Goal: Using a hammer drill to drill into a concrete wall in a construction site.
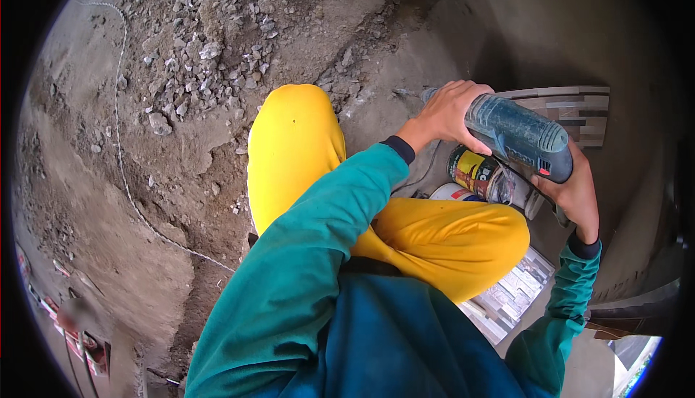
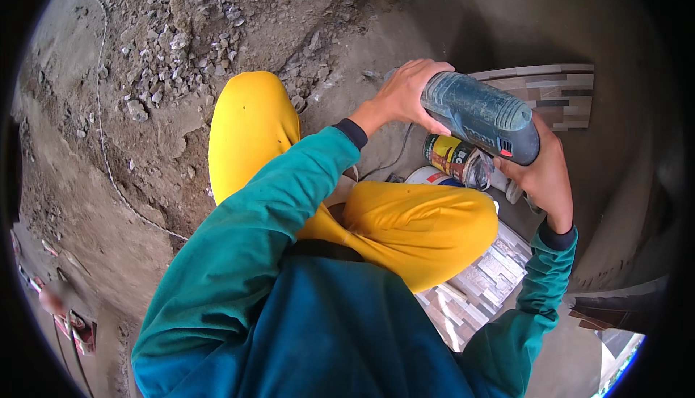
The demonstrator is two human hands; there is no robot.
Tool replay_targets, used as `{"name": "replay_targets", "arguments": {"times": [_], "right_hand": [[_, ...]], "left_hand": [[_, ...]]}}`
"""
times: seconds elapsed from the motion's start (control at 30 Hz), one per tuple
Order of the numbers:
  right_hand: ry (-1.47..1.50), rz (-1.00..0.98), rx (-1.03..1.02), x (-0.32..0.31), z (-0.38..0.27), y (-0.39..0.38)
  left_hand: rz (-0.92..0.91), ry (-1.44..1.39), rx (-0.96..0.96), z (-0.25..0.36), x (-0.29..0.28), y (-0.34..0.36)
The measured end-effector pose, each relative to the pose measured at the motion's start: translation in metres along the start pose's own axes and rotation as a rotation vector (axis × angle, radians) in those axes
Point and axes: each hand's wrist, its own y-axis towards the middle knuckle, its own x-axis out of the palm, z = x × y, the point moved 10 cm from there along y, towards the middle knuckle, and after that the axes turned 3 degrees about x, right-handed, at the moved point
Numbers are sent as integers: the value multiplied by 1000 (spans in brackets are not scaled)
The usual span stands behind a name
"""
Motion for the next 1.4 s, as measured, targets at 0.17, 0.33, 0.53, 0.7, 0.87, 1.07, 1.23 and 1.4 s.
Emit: {"name": "replay_targets", "arguments": {"times": [0.17, 0.33, 0.53, 0.7, 0.87, 1.07, 1.23, 1.4], "right_hand": [[87, -71, 60, 4, 16, 1], [186, -54, 23, 3, 18, -13], [215, -53, 9, -10, 21, -8], [43, -51, -111, -13, 5, 26], [10, -58, -184, -24, -4, 46], [37, -39, -79, -32, 33, 66], [124, -23, 24, -21, 66, 49], [154, 8, 60, -9, 79, 36]], "left_hand": [[-43, 52, -2, -1, 6, -1], [-125, 60, -52, 3, 14, 1], [-102, 80, -4, 8, 9, 18], [-40, 121, -45, -14, -2, 27], [152, 115, -1, -21, -14, 29], [52, 153, -56, -36, 5, 44], [-58, 142, -79, -38, 26, 43], [-108, 140, -79, -39, 33, 34]]}}
